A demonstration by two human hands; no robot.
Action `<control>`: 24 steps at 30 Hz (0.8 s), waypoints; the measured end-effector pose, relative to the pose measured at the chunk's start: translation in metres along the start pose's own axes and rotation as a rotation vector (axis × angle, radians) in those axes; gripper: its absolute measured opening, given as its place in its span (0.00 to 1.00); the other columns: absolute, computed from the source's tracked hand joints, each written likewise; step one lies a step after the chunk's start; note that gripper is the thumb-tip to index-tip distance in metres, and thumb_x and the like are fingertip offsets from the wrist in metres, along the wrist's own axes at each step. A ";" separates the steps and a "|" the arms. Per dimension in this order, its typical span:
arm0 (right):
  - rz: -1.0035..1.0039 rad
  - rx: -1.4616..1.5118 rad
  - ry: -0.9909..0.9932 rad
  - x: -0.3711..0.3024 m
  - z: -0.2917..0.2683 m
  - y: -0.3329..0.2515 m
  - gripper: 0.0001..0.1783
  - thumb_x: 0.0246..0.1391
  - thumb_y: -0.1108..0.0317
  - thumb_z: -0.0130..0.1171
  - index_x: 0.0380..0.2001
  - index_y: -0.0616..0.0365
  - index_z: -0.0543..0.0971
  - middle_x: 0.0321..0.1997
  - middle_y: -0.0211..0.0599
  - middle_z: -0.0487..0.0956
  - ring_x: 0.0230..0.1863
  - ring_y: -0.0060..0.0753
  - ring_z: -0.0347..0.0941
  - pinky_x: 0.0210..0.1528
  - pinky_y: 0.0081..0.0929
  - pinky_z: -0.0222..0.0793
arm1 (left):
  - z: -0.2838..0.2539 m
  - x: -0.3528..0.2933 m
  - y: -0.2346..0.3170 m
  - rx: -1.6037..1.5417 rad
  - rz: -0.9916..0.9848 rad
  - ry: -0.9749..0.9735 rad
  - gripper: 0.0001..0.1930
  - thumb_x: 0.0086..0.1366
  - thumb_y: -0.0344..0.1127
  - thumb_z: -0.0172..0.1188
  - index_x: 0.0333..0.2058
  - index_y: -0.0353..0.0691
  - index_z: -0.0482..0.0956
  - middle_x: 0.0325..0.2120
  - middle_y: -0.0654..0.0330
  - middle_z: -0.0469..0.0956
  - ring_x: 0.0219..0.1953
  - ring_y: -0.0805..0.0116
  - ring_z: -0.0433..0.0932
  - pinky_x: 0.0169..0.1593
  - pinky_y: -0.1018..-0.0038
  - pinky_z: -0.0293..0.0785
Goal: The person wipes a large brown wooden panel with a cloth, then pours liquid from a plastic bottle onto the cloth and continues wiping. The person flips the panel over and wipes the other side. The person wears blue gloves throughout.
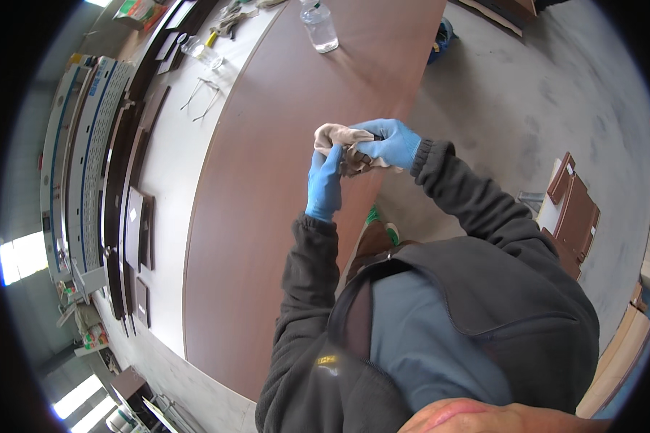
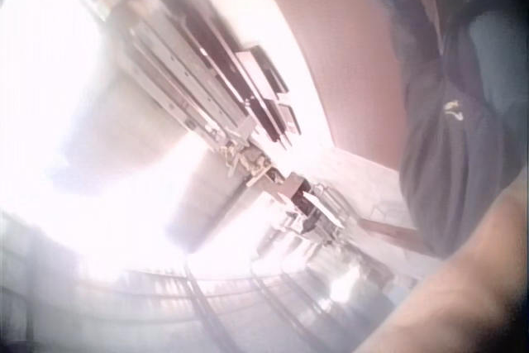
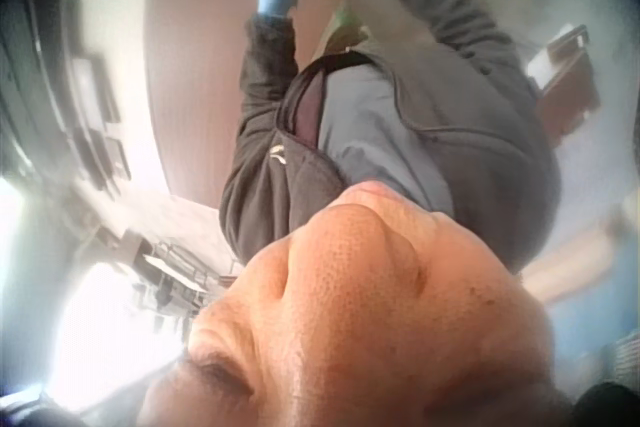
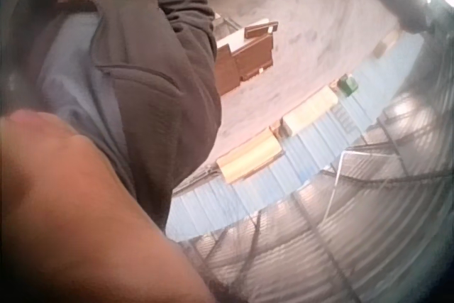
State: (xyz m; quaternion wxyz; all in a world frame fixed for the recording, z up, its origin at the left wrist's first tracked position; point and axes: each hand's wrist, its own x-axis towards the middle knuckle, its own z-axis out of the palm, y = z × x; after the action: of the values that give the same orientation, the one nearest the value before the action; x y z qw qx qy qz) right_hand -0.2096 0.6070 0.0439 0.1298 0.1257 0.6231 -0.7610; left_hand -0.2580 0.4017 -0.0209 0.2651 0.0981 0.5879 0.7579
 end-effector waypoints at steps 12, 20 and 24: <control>0.005 0.244 0.150 0.032 -0.223 -0.075 0.12 0.67 0.66 0.66 0.46 0.63 0.86 0.45 0.35 0.86 0.47 0.27 0.81 0.56 0.28 0.76 | 0.106 0.181 -0.006 -0.042 -0.213 -0.107 0.20 0.61 0.20 0.67 0.54 0.33 0.84 0.41 0.63 0.86 0.36 0.76 0.82 0.41 0.77 0.79; 0.091 0.457 -0.077 0.081 -0.416 -0.117 0.18 0.70 0.72 0.56 0.57 0.69 0.82 0.54 0.41 0.87 0.57 0.34 0.82 0.66 0.32 0.76 | 0.220 0.322 -0.019 0.061 -0.042 -0.227 0.21 0.64 0.17 0.64 0.56 0.31 0.83 0.43 0.64 0.87 0.39 0.76 0.82 0.45 0.76 0.80; -0.094 -0.046 0.053 0.123 -0.473 -0.156 0.14 0.70 0.72 0.58 0.52 0.68 0.85 0.51 0.36 0.87 0.54 0.28 0.80 0.62 0.28 0.73 | 0.250 0.371 -0.006 0.102 -0.060 -0.204 0.22 0.63 0.16 0.63 0.57 0.30 0.82 0.44 0.62 0.87 0.42 0.74 0.83 0.50 0.74 0.80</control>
State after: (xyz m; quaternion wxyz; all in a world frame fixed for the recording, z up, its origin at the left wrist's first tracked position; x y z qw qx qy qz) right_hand -0.3661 1.0958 0.0528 0.0805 0.1135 0.6487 -0.7483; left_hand -0.4529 0.8050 -0.0149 0.3408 0.1702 0.5983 0.7049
